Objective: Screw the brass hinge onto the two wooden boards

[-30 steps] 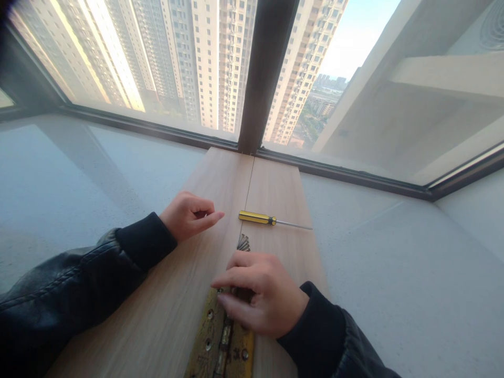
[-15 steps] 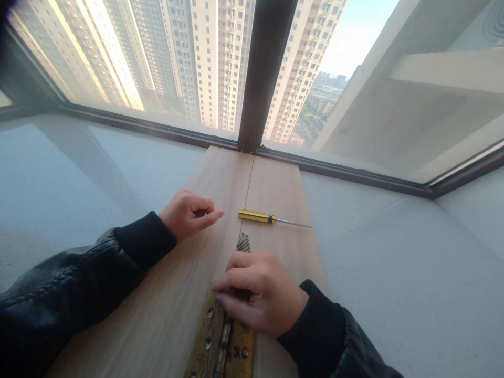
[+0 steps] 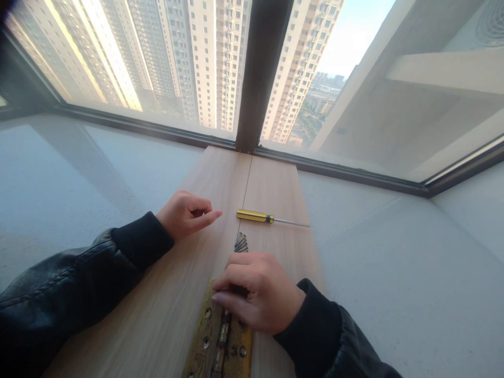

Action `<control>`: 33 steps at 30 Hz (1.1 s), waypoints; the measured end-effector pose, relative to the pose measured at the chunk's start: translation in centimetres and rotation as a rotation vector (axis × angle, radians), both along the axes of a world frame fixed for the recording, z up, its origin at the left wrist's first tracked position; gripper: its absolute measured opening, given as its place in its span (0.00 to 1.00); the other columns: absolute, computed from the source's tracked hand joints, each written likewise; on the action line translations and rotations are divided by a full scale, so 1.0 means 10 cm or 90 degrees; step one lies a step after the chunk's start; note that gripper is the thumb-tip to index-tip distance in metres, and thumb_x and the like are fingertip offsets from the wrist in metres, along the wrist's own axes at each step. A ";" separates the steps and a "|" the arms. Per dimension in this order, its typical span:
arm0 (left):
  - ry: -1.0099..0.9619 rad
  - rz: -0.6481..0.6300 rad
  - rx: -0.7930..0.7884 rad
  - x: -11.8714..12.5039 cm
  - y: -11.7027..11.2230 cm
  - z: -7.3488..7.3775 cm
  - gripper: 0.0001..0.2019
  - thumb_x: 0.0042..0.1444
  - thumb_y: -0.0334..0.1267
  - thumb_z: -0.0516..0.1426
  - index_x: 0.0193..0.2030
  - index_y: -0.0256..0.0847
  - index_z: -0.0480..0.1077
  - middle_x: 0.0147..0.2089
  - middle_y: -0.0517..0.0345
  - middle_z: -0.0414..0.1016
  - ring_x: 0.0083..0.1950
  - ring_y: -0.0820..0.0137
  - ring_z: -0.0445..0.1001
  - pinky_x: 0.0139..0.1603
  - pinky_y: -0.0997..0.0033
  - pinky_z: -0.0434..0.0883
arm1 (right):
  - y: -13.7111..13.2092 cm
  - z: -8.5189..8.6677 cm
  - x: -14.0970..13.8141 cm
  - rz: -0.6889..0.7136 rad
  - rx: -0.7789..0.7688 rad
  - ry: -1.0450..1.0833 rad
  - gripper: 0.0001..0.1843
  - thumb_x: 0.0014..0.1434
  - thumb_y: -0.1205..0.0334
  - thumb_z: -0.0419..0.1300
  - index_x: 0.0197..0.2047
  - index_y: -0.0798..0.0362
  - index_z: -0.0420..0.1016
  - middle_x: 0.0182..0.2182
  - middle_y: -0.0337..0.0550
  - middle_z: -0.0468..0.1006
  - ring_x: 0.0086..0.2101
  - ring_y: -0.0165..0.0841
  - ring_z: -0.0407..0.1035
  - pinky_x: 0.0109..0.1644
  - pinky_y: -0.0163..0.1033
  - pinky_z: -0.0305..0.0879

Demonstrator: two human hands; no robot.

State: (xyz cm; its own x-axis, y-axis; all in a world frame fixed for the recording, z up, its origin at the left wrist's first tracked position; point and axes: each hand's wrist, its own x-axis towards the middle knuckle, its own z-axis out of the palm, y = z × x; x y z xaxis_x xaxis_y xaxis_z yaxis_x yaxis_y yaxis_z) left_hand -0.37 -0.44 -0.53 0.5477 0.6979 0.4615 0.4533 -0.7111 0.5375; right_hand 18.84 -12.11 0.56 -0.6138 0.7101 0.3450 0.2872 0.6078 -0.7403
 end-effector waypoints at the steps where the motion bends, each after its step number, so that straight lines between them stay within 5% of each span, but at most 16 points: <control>1: -0.001 -0.001 -0.001 0.00 0.00 0.00 0.20 0.54 0.42 0.55 0.15 0.35 0.60 0.14 0.69 0.45 0.18 0.81 0.45 0.20 0.78 0.48 | 0.00 0.01 0.01 -0.004 0.001 -0.002 0.18 0.71 0.55 0.55 0.34 0.60 0.75 0.27 0.42 0.67 0.27 0.29 0.62 0.30 0.33 0.56; 10: -0.008 -0.004 -0.004 -0.01 0.00 -0.01 0.20 0.54 0.42 0.55 0.15 0.35 0.62 0.14 0.69 0.46 0.18 0.81 0.46 0.19 0.78 0.49 | 0.11 0.08 0.24 -0.247 0.094 -0.017 0.08 0.62 0.65 0.54 0.32 0.60 0.69 0.26 0.38 0.64 0.24 0.28 0.56 0.28 0.30 0.52; 16: -0.013 -0.001 -0.007 -0.01 0.00 0.00 0.20 0.54 0.42 0.55 0.15 0.35 0.62 0.14 0.69 0.47 0.17 0.81 0.46 0.19 0.78 0.49 | 0.12 0.02 0.27 -0.201 0.081 -0.113 0.13 0.65 0.59 0.56 0.33 0.59 0.68 0.29 0.39 0.63 0.25 0.28 0.58 0.31 0.30 0.55; 24: -0.012 -0.005 -0.008 -0.01 0.00 -0.01 0.20 0.54 0.42 0.55 0.15 0.35 0.61 0.14 0.69 0.46 0.17 0.81 0.46 0.19 0.78 0.49 | 0.11 0.01 0.27 -0.153 0.057 -0.152 0.08 0.61 0.65 0.53 0.33 0.58 0.71 0.30 0.40 0.66 0.28 0.30 0.60 0.33 0.32 0.56; 33: -0.011 -0.004 -0.025 -0.01 0.00 -0.01 0.20 0.54 0.42 0.55 0.15 0.35 0.60 0.14 0.69 0.45 0.18 0.81 0.45 0.19 0.78 0.48 | 0.00 0.29 0.40 -0.129 -0.020 -0.064 0.06 0.62 0.67 0.54 0.35 0.56 0.71 0.25 0.36 0.66 0.22 0.26 0.60 0.23 0.29 0.56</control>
